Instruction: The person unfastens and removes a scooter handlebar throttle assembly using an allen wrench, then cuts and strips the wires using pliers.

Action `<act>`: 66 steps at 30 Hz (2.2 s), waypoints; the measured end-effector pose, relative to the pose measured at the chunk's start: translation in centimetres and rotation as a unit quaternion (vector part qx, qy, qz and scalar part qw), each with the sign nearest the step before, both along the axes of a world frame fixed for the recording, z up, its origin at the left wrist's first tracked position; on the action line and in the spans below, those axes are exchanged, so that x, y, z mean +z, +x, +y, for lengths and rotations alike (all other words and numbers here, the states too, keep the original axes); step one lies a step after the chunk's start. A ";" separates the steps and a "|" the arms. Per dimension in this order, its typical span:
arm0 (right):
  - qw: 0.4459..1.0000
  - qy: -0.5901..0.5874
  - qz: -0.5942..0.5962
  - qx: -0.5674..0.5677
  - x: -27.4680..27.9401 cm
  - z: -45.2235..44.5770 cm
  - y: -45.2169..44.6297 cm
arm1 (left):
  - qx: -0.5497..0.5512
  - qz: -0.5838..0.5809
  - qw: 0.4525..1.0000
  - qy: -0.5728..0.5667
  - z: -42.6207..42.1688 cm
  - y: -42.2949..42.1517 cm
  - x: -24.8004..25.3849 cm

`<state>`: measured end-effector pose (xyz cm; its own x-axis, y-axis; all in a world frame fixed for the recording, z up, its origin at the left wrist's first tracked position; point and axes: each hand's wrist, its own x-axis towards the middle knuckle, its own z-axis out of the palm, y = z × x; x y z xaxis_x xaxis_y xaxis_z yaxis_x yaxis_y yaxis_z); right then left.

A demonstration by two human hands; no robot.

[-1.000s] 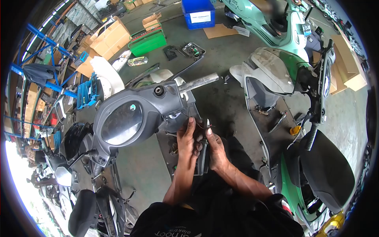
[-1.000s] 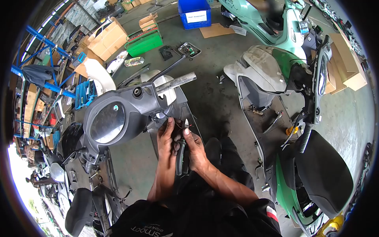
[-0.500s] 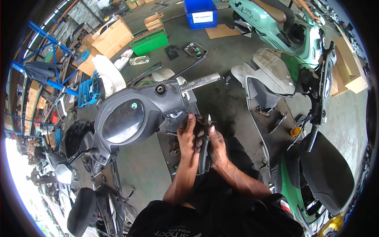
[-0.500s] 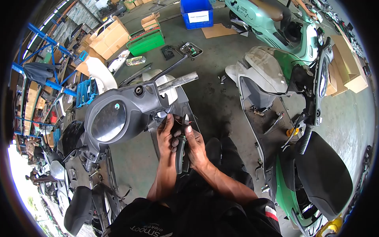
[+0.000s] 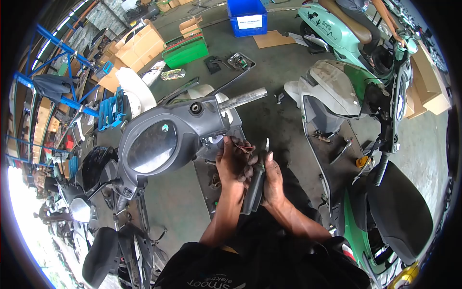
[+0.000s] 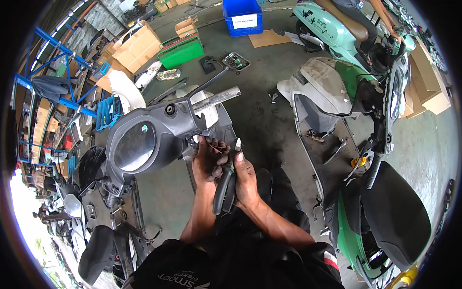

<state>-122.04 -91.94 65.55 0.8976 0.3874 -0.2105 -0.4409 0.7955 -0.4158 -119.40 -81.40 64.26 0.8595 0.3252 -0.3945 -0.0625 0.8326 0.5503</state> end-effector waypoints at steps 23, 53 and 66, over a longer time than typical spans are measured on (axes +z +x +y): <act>0.962 -0.081 -0.091 0.243 -0.6 -1.5 1.7 | -0.142 -0.093 0.985 -0.040 2.0 -1.0 -1.0; 0.986 -0.091 -0.090 0.106 -1.8 1.1 0.5 | -0.087 0.041 0.990 0.104 1.3 -1.3 0.4; 0.995 -0.040 -0.092 0.011 -0.3 -0.1 1.5 | -0.116 -0.117 0.974 -0.153 1.3 -0.5 -1.8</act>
<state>-120.52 -92.06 65.26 0.9155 0.3955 -0.0736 -0.3676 0.7481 -0.5525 -119.90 -80.14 62.50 0.9740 0.0087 -0.2266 0.0534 0.9624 0.2665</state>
